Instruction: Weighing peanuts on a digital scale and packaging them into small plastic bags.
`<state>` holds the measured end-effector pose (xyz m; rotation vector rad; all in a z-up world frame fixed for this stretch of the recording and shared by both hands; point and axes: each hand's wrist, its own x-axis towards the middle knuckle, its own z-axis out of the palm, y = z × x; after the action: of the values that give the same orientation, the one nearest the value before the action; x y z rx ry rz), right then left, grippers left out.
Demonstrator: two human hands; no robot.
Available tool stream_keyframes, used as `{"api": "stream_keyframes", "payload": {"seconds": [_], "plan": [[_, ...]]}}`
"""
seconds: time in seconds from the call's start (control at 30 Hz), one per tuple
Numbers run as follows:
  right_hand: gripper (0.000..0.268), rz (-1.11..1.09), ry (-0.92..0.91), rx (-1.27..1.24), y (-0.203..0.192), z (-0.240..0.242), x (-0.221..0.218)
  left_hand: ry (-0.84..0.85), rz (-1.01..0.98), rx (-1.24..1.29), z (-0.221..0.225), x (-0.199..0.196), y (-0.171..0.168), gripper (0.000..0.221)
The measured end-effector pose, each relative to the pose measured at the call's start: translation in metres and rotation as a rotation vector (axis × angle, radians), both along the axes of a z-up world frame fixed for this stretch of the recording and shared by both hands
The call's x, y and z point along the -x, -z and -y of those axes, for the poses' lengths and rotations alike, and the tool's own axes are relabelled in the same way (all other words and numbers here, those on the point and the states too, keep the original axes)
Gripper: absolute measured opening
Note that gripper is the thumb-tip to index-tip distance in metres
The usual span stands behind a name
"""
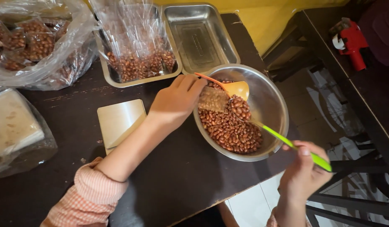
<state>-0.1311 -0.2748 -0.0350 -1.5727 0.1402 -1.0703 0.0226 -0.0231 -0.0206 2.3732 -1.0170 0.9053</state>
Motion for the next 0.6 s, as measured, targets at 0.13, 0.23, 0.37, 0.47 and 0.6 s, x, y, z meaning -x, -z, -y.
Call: {"api": "stream_keyframes", "payload": {"seconds": [0.13,0.23,0.37,0.47,0.6], "plan": [[0.01,0.048,-0.001,0.066,-0.014,0.016,0.002,-0.031,0.119,-0.073,0.012,-0.005,0.001,0.047],[0.015,0.037,-0.021,0.089,-0.026,0.021,0.005,-0.062,0.128,-0.132,0.019,-0.008,0.005,0.052],[0.018,-0.005,-0.04,0.128,-0.035,0.024,0.006,-0.059,0.145,-0.104,0.024,-0.007,0.004,0.046],[0.011,-0.003,-0.136,0.178,-0.036,0.029,0.001,-0.06,0.168,-0.088,0.031,-0.005,0.006,0.043],[0.007,-0.045,-0.221,0.155,-0.039,0.021,-0.012,0.01,0.044,-0.134,0.046,0.0,0.01,0.039]]}}
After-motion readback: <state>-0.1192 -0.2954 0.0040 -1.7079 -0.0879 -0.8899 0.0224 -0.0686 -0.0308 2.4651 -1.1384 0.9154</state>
